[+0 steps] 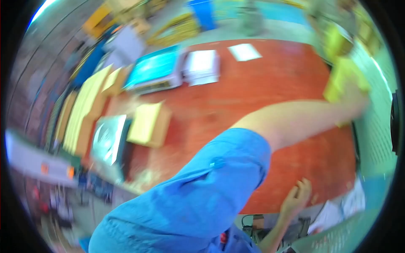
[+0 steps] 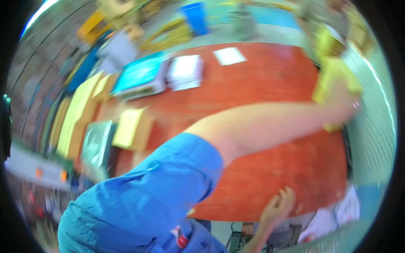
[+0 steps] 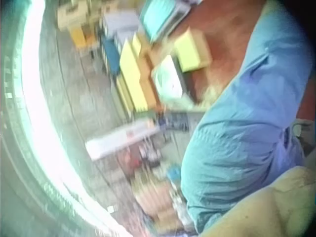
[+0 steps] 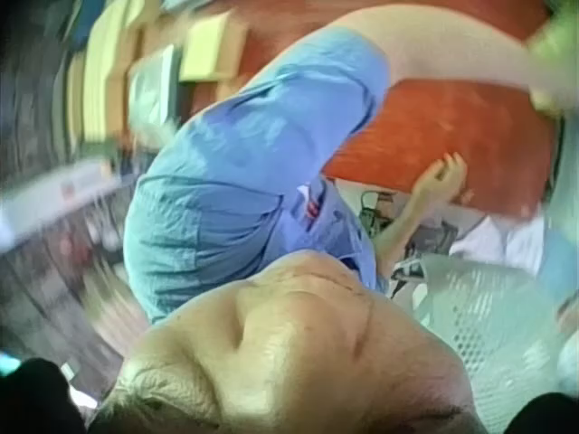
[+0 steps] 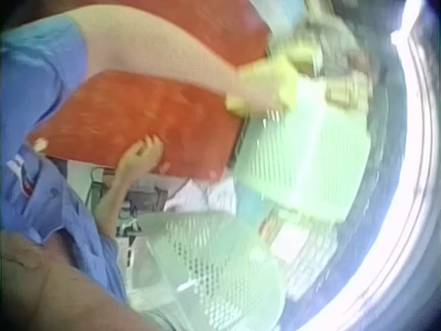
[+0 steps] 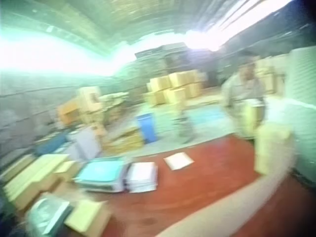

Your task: Stacking and weighing yellow rectangular pads on a digital scale in a warehouse environment.

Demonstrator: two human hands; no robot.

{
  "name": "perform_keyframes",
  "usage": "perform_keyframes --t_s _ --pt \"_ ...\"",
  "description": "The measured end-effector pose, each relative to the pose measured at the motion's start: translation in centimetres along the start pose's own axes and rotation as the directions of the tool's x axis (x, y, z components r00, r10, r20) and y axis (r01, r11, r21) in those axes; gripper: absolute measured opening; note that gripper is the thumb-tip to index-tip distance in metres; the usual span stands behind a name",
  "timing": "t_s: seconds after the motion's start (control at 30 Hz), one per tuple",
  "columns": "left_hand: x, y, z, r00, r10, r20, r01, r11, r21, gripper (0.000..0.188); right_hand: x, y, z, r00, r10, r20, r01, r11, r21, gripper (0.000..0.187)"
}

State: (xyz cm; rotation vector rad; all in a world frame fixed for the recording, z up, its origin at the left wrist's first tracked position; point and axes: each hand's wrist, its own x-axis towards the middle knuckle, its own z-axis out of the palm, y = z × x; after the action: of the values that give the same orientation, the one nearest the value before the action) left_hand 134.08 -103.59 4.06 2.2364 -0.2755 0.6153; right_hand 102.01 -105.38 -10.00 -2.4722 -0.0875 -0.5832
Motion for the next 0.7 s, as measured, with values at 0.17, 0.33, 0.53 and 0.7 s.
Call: perform_keyframes --t_s 0.17,0.33,0.53,0.7 --pt "-15.2 -2.6 -29.2 0.756 0.436 0.489 -0.353 0.9 -0.257 0.06 -0.1 1.2 0.5 0.989 -0.091 0.117 0.116 0.967 -0.227 0.022" --pt "-32.7 -12.0 -57.8 0.766 -0.179 0.617 0.167 0.983 0.078 0.068 -0.5 1.7 4.2 0.982 -0.137 0.128 0.148 0.985 -0.083 0.025" --pt "-58.1 -21.6 -88.3 0.495 -0.869 -0.014 0.861 0.488 0.142 0.049 -8.6 -33.8 3.8 0.932 -0.348 0.096 0.197 0.713 0.673 0.026" --pt "-75.3 -30.9 -103.5 0.438 -0.786 -0.436 0.897 0.353 0.266 0.041 -24.9 -57.7 7.8 0.498 -0.85 0.173 -0.005 0.197 0.98 0.023"
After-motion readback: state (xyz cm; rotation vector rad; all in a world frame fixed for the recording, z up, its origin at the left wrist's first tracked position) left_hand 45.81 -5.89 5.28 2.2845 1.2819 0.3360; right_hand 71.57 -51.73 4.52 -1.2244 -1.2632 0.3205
